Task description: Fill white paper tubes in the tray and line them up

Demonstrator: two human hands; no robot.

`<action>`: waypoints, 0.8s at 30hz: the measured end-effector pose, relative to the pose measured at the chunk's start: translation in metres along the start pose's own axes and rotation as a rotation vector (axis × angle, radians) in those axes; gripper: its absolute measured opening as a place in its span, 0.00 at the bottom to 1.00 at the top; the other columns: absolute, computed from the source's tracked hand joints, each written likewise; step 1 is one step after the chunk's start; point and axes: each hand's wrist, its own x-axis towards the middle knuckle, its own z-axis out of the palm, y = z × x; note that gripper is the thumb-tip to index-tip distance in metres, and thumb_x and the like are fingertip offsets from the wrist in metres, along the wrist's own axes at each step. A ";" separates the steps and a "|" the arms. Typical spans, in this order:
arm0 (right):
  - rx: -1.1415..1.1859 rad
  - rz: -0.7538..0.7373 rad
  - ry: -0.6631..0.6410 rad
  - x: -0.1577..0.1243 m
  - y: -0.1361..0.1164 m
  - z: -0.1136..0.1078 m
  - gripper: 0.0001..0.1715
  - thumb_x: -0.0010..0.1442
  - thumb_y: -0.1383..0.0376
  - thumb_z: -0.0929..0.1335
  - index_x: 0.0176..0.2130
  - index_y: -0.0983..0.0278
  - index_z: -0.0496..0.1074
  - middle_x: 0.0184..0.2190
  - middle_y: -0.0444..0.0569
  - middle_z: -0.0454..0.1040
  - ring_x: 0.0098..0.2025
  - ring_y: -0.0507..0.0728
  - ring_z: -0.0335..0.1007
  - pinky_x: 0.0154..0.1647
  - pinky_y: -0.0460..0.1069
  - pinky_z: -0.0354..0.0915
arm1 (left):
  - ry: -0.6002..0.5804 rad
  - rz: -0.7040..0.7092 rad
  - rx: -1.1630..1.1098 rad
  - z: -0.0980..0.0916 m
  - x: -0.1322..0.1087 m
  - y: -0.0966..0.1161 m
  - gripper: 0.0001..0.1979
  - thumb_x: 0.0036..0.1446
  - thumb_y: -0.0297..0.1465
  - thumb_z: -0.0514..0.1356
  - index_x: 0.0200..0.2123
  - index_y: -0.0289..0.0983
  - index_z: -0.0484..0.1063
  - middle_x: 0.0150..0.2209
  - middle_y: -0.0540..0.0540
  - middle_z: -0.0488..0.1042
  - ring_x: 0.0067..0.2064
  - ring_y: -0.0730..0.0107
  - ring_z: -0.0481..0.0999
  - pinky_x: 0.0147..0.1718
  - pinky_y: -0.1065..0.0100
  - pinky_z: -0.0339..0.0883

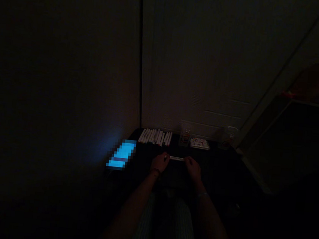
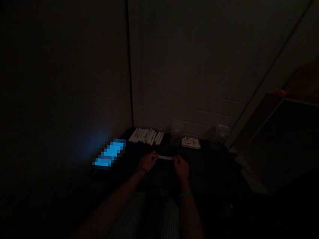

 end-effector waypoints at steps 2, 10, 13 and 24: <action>0.004 -0.003 -0.001 0.000 0.000 0.000 0.22 0.58 0.53 0.54 0.39 0.56 0.70 0.35 0.42 0.72 0.36 0.53 0.66 0.35 0.44 0.58 | 0.001 0.004 0.004 -0.001 0.000 0.001 0.15 0.59 0.41 0.44 0.38 0.43 0.67 0.35 0.49 0.74 0.38 0.70 0.71 0.32 0.73 0.57; -0.006 0.010 0.015 0.000 0.001 0.001 0.22 0.58 0.53 0.54 0.40 0.56 0.69 0.35 0.42 0.72 0.37 0.53 0.66 0.38 0.45 0.58 | -0.019 -0.013 -0.005 -0.004 -0.002 0.003 0.15 0.58 0.41 0.45 0.39 0.43 0.67 0.35 0.49 0.74 0.37 0.70 0.71 0.32 0.73 0.56; -0.002 0.016 -0.002 0.000 0.002 0.001 0.22 0.58 0.53 0.53 0.40 0.56 0.69 0.35 0.42 0.72 0.37 0.53 0.66 0.37 0.44 0.58 | -0.023 -0.037 -0.004 -0.005 -0.003 0.005 0.14 0.58 0.40 0.45 0.38 0.43 0.67 0.35 0.49 0.74 0.38 0.71 0.71 0.32 0.74 0.56; -0.006 0.023 0.005 0.001 0.001 0.002 0.21 0.58 0.54 0.54 0.40 0.56 0.69 0.36 0.43 0.72 0.38 0.53 0.66 0.37 0.44 0.58 | -0.021 -0.014 -0.016 -0.005 -0.002 0.004 0.14 0.58 0.40 0.45 0.38 0.42 0.67 0.35 0.49 0.73 0.39 0.70 0.71 0.33 0.73 0.57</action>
